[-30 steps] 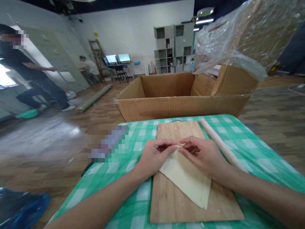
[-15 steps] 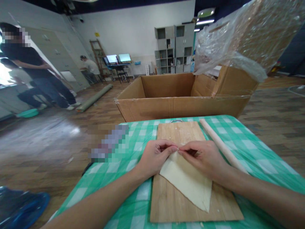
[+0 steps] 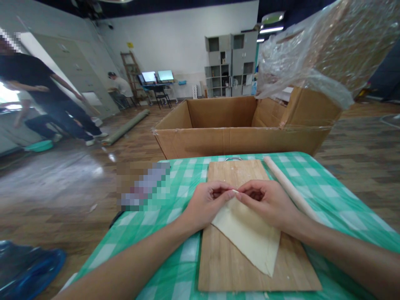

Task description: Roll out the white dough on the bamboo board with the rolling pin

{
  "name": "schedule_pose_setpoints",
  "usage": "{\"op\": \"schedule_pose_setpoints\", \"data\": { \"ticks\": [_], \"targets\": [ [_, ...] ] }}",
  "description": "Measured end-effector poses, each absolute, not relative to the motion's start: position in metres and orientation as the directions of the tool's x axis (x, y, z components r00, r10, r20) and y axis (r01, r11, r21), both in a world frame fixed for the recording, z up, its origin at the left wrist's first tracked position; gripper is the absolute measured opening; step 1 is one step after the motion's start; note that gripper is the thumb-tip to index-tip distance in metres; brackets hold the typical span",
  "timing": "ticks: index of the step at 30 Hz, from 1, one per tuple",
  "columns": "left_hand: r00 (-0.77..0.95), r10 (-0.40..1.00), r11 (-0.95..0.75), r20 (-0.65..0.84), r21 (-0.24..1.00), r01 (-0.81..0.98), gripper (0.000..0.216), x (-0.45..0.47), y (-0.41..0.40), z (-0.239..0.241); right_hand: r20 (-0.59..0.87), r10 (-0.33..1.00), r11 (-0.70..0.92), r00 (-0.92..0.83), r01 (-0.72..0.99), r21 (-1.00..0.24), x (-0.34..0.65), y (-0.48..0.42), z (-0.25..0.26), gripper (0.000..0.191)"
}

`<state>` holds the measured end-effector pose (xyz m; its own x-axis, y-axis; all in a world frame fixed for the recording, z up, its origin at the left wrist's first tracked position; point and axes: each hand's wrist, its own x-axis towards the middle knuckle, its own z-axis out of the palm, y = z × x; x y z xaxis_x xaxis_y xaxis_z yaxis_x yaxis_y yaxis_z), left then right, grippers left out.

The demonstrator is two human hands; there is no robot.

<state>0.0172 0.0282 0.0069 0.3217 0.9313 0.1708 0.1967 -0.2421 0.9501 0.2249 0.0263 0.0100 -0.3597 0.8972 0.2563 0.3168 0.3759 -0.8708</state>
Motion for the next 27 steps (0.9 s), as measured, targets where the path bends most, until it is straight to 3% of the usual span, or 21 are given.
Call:
{"op": "schedule_pose_setpoints", "data": {
  "ticks": [9,16,21,27],
  "targets": [
    [0.3,0.921,-0.316,0.248,0.926,0.206,0.013,0.018,0.026,0.004,0.275,0.868,0.425,-0.413,0.331,-0.843,0.226,0.026,0.014,0.019],
    [0.297,0.933,-0.242,0.202,0.965,0.104,0.028,0.018,0.025,0.001,0.282,0.873,0.42,-0.397,0.322,-0.848,0.225,0.027,0.011,0.016],
    [0.281,0.924,-0.312,0.259,0.936,0.163,0.013,0.018,0.027,-0.002,0.252,0.88,0.386,-0.402,0.3,-0.872,0.226,0.025,0.009,0.016],
    [0.25,0.935,-0.297,0.25,0.94,0.169,0.016,0.018,0.027,-0.005,0.333,0.846,0.507,-0.416,0.435,-0.744,0.228,0.022,0.011,0.013]
  ]
}}
